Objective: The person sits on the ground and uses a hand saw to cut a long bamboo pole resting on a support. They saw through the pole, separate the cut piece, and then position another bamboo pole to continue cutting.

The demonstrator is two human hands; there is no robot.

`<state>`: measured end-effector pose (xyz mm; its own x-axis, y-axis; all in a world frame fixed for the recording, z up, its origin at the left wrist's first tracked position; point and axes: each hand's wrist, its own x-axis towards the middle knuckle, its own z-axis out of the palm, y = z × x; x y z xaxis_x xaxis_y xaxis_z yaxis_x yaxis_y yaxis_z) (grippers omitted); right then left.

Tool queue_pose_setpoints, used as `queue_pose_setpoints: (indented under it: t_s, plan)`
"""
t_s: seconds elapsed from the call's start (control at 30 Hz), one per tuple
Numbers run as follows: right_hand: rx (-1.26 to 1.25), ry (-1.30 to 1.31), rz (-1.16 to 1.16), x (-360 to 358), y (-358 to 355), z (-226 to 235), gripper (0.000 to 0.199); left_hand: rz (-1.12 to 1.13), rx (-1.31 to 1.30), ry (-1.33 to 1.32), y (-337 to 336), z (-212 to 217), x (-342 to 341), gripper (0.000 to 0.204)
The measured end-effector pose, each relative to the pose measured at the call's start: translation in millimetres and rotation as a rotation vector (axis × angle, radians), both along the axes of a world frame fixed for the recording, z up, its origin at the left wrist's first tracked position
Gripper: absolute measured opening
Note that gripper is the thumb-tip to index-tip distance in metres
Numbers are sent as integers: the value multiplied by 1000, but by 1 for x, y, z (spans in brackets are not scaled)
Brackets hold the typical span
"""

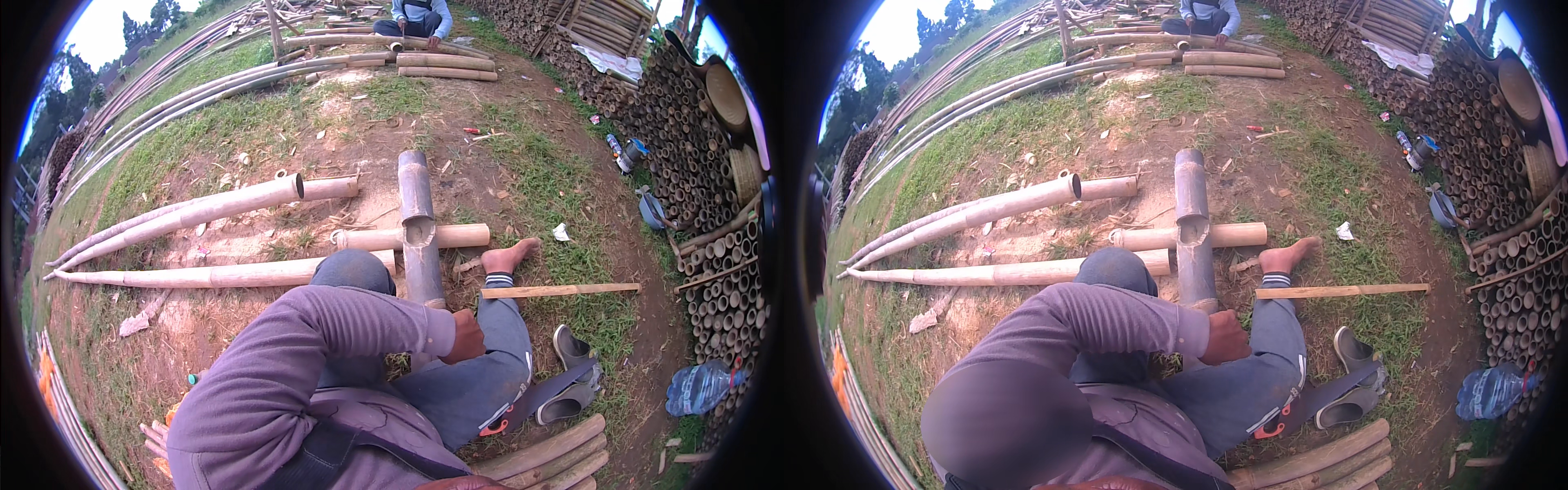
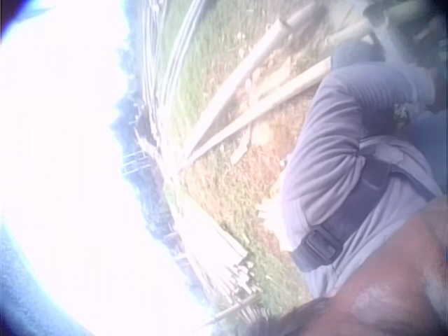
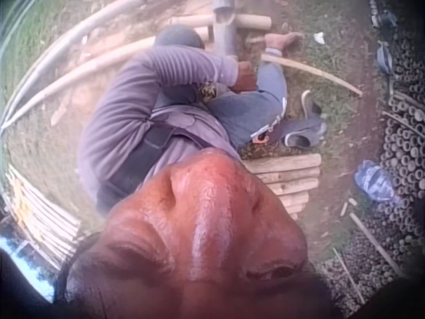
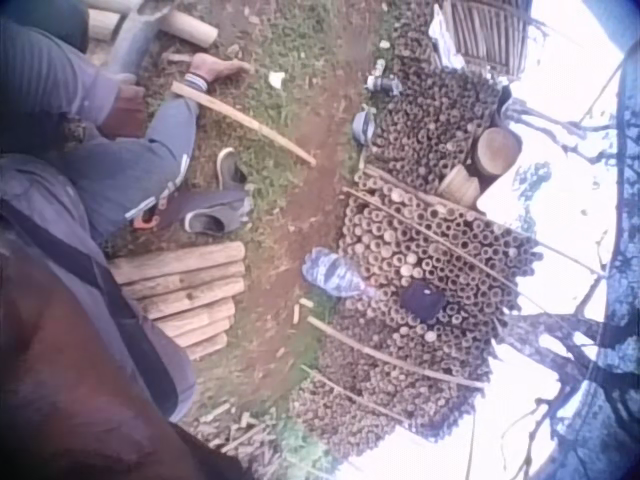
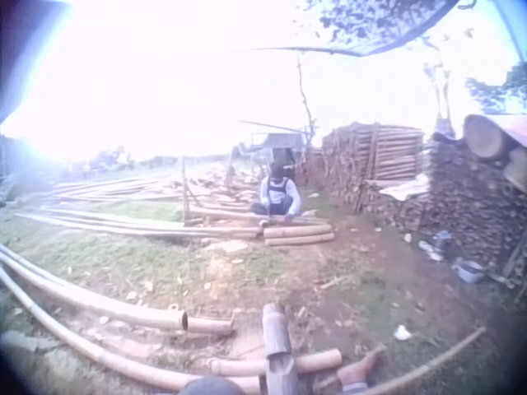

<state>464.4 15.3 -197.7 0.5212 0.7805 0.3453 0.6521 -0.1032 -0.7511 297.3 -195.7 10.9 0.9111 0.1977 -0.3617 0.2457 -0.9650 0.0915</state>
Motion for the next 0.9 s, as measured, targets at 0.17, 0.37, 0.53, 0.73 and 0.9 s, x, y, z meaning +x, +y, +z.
queue_pose_setpoints:
  t_s: [0.17, 0.37, 0.53, 0.73, 0.9]
  plan:
    - [-13, 19, 23, 3, -1, 2, 124, -5, -7, -13, 1, -6, 1, 37]
    - [-48, 47, 4, -7, -2, 2, 125, 13, -53, 3, 2, 0, -3, 34]
    - [-18, 32, -9, 4, 5, -9, 129, 17, -35, 26, 1, 7, 2, 34]
    - [5, 58, -5, 3, 8, -13, 129, -15, -23, 2, 2, -4, 1, 29]
    - [-21, 13, 0, 0, 3, -16, 128, -14, -13, -3, -1, 1, 0, 29]
